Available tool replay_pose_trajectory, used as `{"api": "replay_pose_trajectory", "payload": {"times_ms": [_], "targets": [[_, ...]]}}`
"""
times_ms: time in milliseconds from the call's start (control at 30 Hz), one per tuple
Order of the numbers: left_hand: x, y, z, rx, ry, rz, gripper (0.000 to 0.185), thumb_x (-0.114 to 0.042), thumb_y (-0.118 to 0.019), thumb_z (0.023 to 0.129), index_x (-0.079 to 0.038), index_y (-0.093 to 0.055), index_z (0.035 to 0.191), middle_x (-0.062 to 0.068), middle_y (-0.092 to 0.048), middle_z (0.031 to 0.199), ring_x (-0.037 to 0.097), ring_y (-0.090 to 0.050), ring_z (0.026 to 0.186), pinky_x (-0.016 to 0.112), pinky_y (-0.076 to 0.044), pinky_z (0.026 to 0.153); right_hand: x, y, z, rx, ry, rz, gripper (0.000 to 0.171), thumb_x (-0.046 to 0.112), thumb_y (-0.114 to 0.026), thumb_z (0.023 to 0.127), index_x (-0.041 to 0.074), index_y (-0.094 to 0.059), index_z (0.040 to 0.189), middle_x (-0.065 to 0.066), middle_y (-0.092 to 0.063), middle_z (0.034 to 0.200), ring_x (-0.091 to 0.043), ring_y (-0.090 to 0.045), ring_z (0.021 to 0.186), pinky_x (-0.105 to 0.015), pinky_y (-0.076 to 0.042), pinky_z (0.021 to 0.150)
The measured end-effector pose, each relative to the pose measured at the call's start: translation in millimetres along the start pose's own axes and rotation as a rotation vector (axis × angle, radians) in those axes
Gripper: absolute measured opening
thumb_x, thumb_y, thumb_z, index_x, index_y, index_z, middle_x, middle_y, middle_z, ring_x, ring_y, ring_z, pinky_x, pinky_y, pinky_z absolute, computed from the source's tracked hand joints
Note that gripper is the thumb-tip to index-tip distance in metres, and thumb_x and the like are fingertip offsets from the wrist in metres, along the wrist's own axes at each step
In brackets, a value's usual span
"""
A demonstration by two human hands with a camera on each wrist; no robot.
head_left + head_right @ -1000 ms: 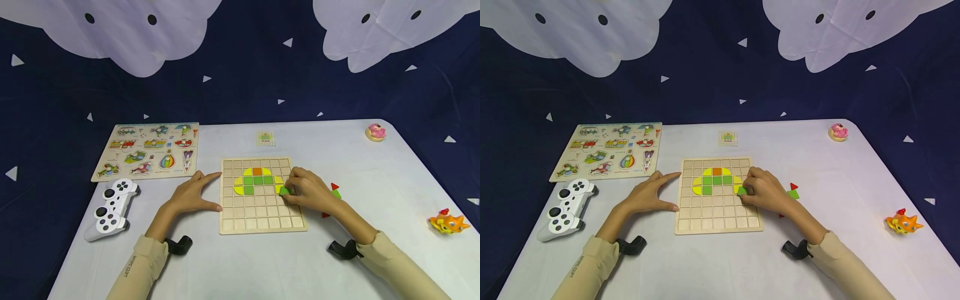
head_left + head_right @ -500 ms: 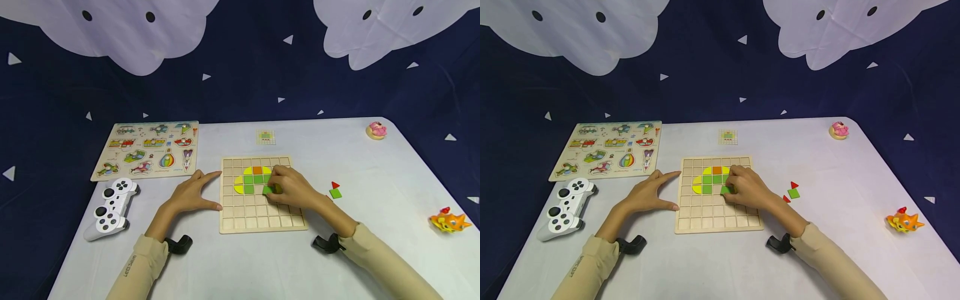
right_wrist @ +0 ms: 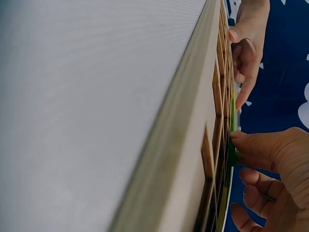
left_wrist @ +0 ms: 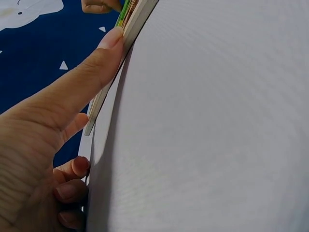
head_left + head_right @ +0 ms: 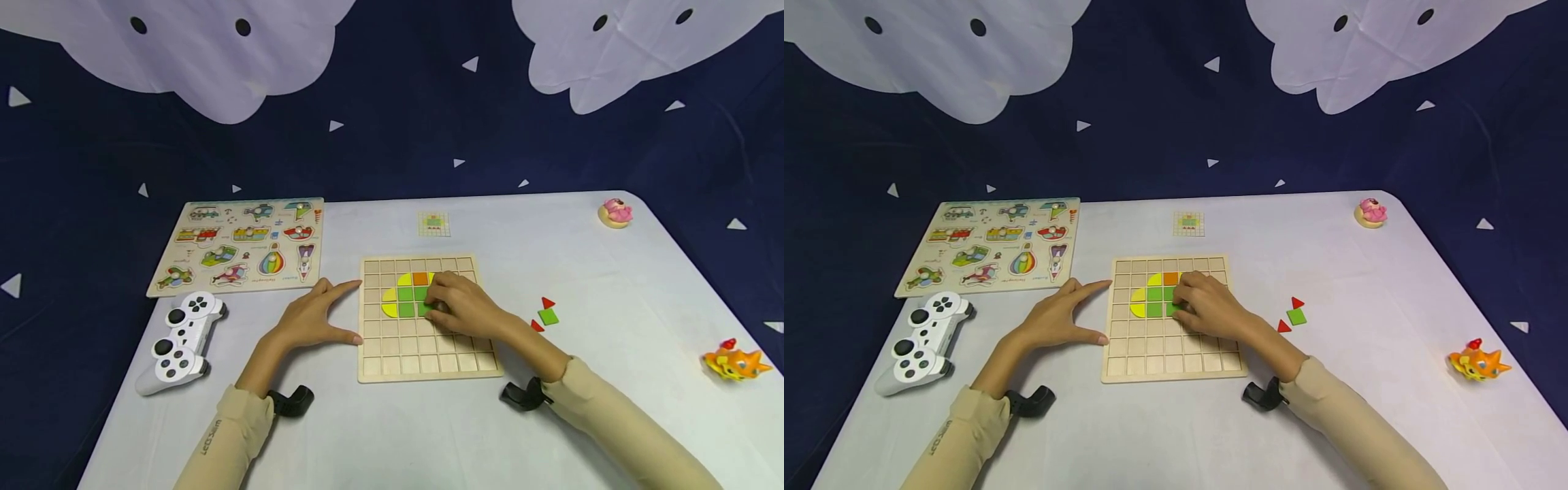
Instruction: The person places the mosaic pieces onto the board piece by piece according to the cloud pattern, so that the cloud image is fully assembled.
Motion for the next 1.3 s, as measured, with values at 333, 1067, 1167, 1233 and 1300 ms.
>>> {"api": "replay_pose_trajectory", "payload": {"times_ms": [333,1067,1167,1233,1300], "targets": [[0.4,-0.9,-2.0,-0.002,-0.004,-0.007,0.107,-0.064,-0.086,0.059,-0.030,-0.044,0.150,0.003,-0.042,0.094,0.017,-0.041,0.072,0.030,-0.034,0.062,4.3,-1.1,3.9,0.046,-0.017,-0.024,0.014,0.020,-0.077,0.087,0.010,-0.073,0.094,-0.001,-0.060,0.096,-0.017,-0.052,0.091,-0.038,-0.044,0.082],[-1.7,0.3,-1.3,0.000,0.020,-0.001,0.107,-0.062,-0.087,0.059,-0.030,-0.043,0.151,0.004,-0.042,0.094,0.018,-0.041,0.071,0.031,-0.035,0.063,-42.7,48.8,-73.7,-0.062,-0.204,-0.133,0.029,0.016,-0.082,0.080,0.006,-0.076,0.106,-0.004,-0.060,0.092,-0.015,-0.051,0.084,-0.036,-0.041,0.073],[-1.6,0.2,-1.1,0.001,0.017,0.003,0.106,-0.062,-0.087,0.059,-0.030,-0.043,0.151,0.004,-0.041,0.094,0.018,-0.041,0.071,0.031,-0.034,0.063,-52.4,54.6,-90.7,-0.068,-0.240,-0.149,0.029,0.014,-0.081,0.080,0.005,-0.076,0.107,-0.004,-0.059,0.092,-0.015,-0.050,0.081,-0.036,-0.040,0.072],[-1.5,0.0,-1.0,0.001,0.018,0.005,0.106,-0.062,-0.087,0.059,-0.031,-0.043,0.151,0.003,-0.041,0.095,0.017,-0.042,0.072,0.031,-0.035,0.063,-57.4,58.7,-100.4,-0.079,-0.257,-0.164,0.028,0.014,-0.081,0.079,0.005,-0.076,0.106,-0.003,-0.059,0.090,-0.015,-0.050,0.078,-0.036,-0.040,0.071],[-1.6,0.5,-1.1,0.000,0.012,0.006,0.106,-0.062,-0.087,0.059,-0.029,-0.044,0.151,0.004,-0.042,0.095,0.017,-0.042,0.072,0.031,-0.035,0.063,-61.1,63.0,-109.1,-0.087,-0.265,-0.178,0.027,0.013,-0.081,0.079,0.005,-0.076,0.104,-0.003,-0.058,0.088,-0.014,-0.048,0.075,-0.035,-0.038,0.069]]}}
Point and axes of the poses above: each hand's wrist, its own z-axis towards the middle knuckle, its own y-axis out of the back of the hand, x = y × z, the point moved 6 cm from there along z, towards the middle knuckle
